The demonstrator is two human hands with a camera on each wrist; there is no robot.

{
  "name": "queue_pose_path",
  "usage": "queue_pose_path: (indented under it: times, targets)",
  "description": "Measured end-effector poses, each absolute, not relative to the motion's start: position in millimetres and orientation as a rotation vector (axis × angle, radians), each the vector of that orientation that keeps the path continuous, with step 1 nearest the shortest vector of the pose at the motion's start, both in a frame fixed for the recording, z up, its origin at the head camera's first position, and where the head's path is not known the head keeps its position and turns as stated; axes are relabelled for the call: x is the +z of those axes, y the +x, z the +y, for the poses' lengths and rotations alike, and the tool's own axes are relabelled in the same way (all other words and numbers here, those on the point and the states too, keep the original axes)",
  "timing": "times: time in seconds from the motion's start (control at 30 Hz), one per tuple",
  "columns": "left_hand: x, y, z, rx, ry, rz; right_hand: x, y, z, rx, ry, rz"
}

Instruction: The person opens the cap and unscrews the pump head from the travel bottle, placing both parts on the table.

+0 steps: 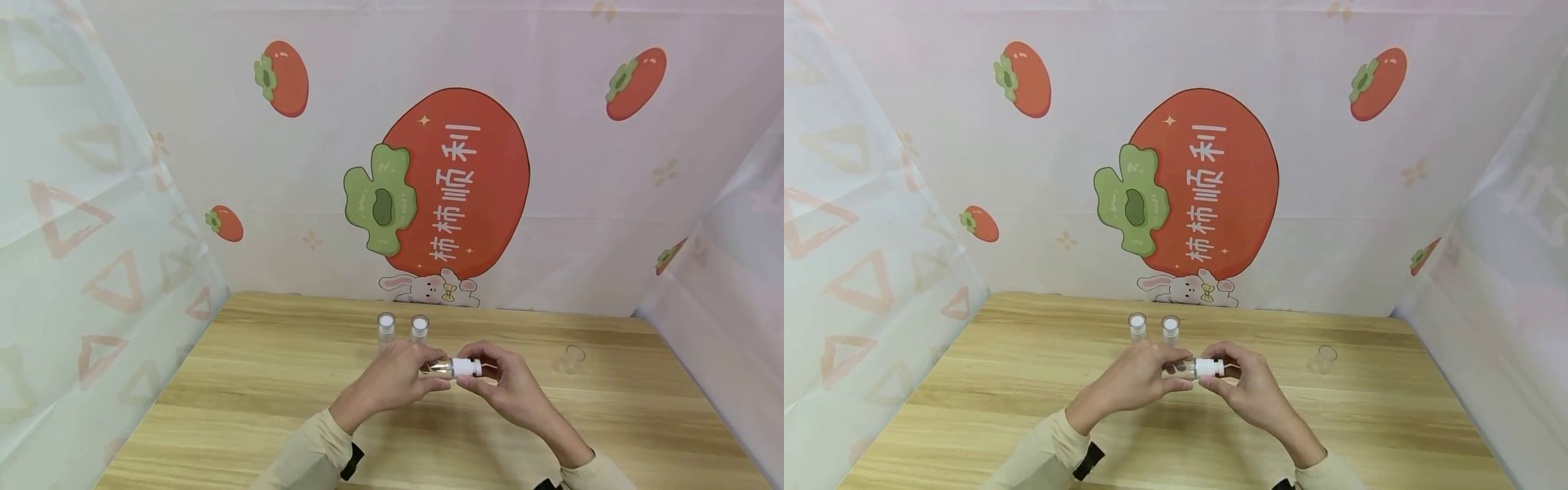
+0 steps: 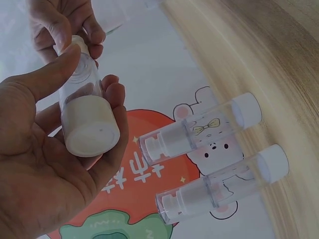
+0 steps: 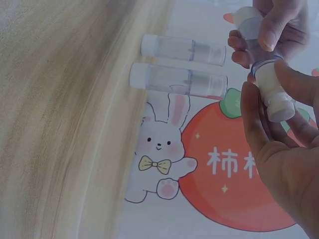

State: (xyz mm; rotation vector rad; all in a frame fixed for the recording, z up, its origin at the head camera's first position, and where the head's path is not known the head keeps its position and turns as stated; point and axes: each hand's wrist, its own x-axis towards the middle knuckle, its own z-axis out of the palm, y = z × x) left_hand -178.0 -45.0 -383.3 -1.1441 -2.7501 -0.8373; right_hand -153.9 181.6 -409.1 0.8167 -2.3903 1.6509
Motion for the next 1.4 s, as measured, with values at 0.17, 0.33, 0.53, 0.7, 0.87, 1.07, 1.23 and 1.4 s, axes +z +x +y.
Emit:
queue_pose_path:
  times: [0.17, 0.33, 0.53, 0.7, 0.87, 1.07, 1.23, 1.4]
  targets:
    - [-383.7, -178.1, -44.8, -0.863, -1.142, -2.782, -409.6, -153.4, 182.0, 1.638, 0.839, -2.383]
    - [-384.1, -178.9, -44.8, -0.884, -1.154, -2.783, -408.2, -153.2, 181.1, 1.628, 0.845, -2.371]
    - [-383.4, -179.0, -44.7, -0.889, -1.151, -2.787, -404.5, -152.9, 179.0, 1.621, 0.812, -2.335]
    - [-383.4, -178.9, -44.9, -0.898, -1.152, -2.778, -403.1, -153.4, 178.4, 1.612, 0.816, -2.311]
    - [-383.1, -178.1, -45.6, -0.897, -1.143, -2.765, -403.7, -152.8, 180.0, 1.632, 0.792, -2.327]
    - [-382.2, -178.0, -45.9, -0.909, -1.137, -2.749, -404.1, -151.8, 182.8, 1.636, 0.786, -2.360]
    - [-381.5, -178.9, -46.5, -0.924, -1.134, -2.736, -405.2, -152.7, 185.4, 1.614, 0.803, -2.402]
    - [-379.6, -178.8, -47.4, -0.951, -1.138, -2.696, -406.9, -153.3, 186.8, 1.642, 0.827, -2.429]
